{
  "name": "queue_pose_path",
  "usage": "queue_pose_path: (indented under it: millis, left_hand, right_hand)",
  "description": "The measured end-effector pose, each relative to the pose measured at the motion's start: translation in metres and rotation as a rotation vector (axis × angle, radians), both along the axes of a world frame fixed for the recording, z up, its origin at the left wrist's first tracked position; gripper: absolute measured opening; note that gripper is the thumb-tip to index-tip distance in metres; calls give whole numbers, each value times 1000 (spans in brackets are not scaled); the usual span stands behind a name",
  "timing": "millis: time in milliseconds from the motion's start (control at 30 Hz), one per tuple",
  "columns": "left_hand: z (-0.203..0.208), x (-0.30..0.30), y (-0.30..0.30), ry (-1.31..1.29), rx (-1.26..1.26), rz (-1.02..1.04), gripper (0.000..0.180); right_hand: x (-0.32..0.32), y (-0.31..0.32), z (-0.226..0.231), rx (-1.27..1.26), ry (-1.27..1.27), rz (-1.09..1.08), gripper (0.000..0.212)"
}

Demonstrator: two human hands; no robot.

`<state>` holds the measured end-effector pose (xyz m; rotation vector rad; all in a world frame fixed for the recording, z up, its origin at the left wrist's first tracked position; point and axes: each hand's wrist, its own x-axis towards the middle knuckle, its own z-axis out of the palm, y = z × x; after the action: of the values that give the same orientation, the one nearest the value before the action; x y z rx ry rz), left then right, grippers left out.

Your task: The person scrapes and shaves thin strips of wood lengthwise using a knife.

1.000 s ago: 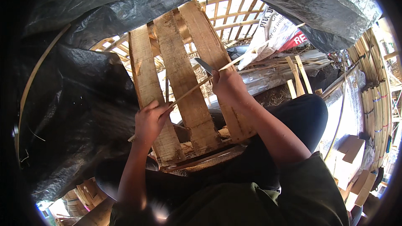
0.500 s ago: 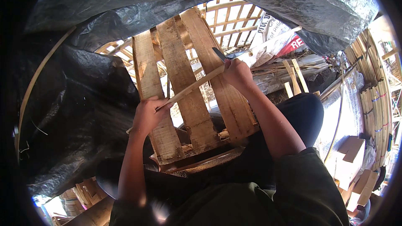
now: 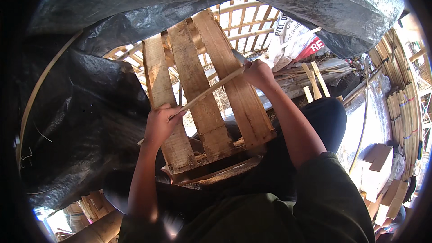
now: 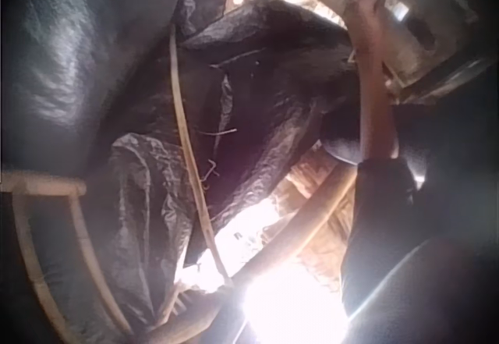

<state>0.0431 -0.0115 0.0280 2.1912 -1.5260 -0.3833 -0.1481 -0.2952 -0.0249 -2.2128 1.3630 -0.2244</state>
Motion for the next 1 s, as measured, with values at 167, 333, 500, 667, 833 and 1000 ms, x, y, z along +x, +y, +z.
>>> queue_pose_path:
  millis: [167,333,500,667,833,1000]
  left_hand:
    - [-1,8,1,92,-14,28,20]
    - [3,0,-7,34,11,2,21]
    - [-2,2,4,19,-1,35,20]
    - [-3,-3,6,-42,-21,37,18]
    - [-2,-8,-3,-86,-22,49,14]
    - [-5,-11,-17,-170,-71,28,13]
  right_hand:
    - [22,58,-6,-43,-75,-40,45]
    - [0,-3,-17,-141,63,-24,52]
    - [21,70,28,20,-22,50,47]
    - [10,64,53,73,73,135,45]
    - [-2,52,40,-44,-30,126,36]
    - [-7,45,52,-86,-56,181,33]
